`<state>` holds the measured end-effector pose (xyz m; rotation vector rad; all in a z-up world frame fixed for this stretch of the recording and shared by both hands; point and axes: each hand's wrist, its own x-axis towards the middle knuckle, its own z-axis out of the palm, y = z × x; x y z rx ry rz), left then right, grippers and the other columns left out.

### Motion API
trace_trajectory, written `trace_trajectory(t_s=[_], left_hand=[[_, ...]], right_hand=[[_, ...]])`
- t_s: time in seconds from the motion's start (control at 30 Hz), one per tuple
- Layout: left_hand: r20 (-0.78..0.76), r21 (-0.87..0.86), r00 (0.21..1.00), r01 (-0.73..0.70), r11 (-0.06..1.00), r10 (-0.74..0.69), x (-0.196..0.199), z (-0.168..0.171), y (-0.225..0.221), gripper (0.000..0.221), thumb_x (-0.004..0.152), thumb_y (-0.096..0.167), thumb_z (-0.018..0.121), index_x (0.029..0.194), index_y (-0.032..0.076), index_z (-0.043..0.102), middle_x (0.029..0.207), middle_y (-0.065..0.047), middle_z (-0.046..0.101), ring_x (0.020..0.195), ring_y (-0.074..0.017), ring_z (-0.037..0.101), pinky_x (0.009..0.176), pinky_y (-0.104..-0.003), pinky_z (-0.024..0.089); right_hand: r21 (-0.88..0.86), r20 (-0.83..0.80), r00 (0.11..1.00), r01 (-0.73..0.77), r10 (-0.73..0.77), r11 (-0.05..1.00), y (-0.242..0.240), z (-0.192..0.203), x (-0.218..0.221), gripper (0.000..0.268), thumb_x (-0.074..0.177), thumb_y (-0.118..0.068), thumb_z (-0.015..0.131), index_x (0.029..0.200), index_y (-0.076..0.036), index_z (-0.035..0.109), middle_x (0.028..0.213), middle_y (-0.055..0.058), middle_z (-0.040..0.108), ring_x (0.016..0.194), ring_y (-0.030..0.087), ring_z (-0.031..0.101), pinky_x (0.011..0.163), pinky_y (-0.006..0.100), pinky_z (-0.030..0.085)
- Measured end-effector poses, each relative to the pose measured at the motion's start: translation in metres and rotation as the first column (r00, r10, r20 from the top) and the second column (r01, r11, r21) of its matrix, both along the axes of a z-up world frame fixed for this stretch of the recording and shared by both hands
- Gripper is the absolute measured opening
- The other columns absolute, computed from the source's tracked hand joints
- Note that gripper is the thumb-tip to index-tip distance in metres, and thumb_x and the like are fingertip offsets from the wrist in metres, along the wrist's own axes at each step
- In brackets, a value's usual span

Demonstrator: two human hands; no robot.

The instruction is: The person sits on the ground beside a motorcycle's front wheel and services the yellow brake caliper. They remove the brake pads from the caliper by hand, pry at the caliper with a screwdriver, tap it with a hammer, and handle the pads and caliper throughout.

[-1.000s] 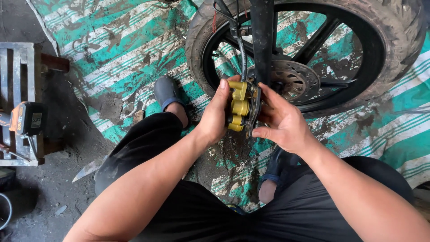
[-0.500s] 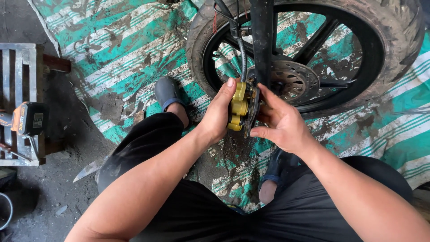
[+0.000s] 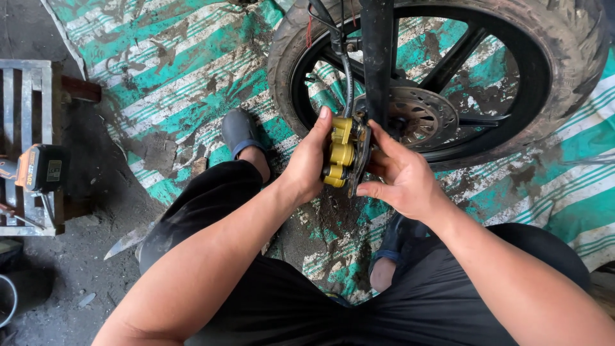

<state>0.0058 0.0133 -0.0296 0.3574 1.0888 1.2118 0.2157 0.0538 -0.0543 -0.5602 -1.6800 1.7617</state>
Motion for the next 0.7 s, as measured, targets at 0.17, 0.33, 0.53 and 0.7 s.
trace_trajectory(t_s=[0.17, 0.33, 0.53, 0.7], left_hand=[[0.024, 0.002, 1.000, 0.004, 1.000, -0.004, -0.002, -0.001, -0.001, 0.078, 0.100, 0.081, 0.054, 0.128, 0.010, 0.064, 0.080, -0.006, 0.054, 0.065, -0.0200, 0.056, 0.048, -0.031, 0.045], [0.023, -0.011, 1.000, 0.002, 1.000, -0.002, -0.001, 0.005, -0.003, 0.075, 0.099, 0.080, 0.056, 0.124, 0.011, 0.064, 0.078, -0.005, 0.053, 0.063, -0.0190, 0.055, 0.048, -0.031, 0.044], [0.015, -0.025, 1.000, -0.002, 1.000, 0.002, -0.001, 0.010, -0.002, 0.075, 0.098, 0.080, 0.057, 0.123, 0.010, 0.064, 0.078, -0.004, 0.054, 0.063, -0.0185, 0.056, 0.049, -0.031, 0.045], [0.018, -0.027, 1.000, 0.004, 1.000, -0.003, -0.001, 0.007, -0.002, 0.076, 0.097, 0.082, 0.057, 0.122, 0.010, 0.065, 0.076, -0.004, 0.053, 0.060, -0.0176, 0.053, 0.047, -0.030, 0.044]], right_hand=[[-0.006, 0.003, 1.000, 0.003, -0.003, 1.000, -0.001, 0.001, 0.000, 0.121, 0.075, 0.004, 0.096, 0.176, -0.007, 0.029, 0.169, 0.029, 0.051, 0.142, 0.042, 0.064, 0.113, 0.061, 0.059], [-0.029, -0.004, 1.000, -0.002, 0.002, 1.000, -0.001, 0.000, 0.000, 0.122, 0.076, 0.005, 0.095, 0.176, -0.008, 0.028, 0.166, 0.028, 0.055, 0.142, 0.041, 0.064, 0.114, 0.061, 0.058], [-0.015, -0.004, 1.000, -0.001, 0.001, 1.000, -0.002, 0.003, -0.001, 0.121, 0.076, 0.004, 0.096, 0.176, -0.007, 0.028, 0.167, 0.028, 0.054, 0.143, 0.042, 0.063, 0.114, 0.062, 0.058], [-0.001, 0.016, 1.000, 0.014, -0.014, 1.000, -0.003, 0.003, -0.002, 0.121, 0.076, 0.002, 0.097, 0.176, -0.007, 0.030, 0.166, 0.028, 0.055, 0.142, 0.040, 0.064, 0.113, 0.059, 0.059]])
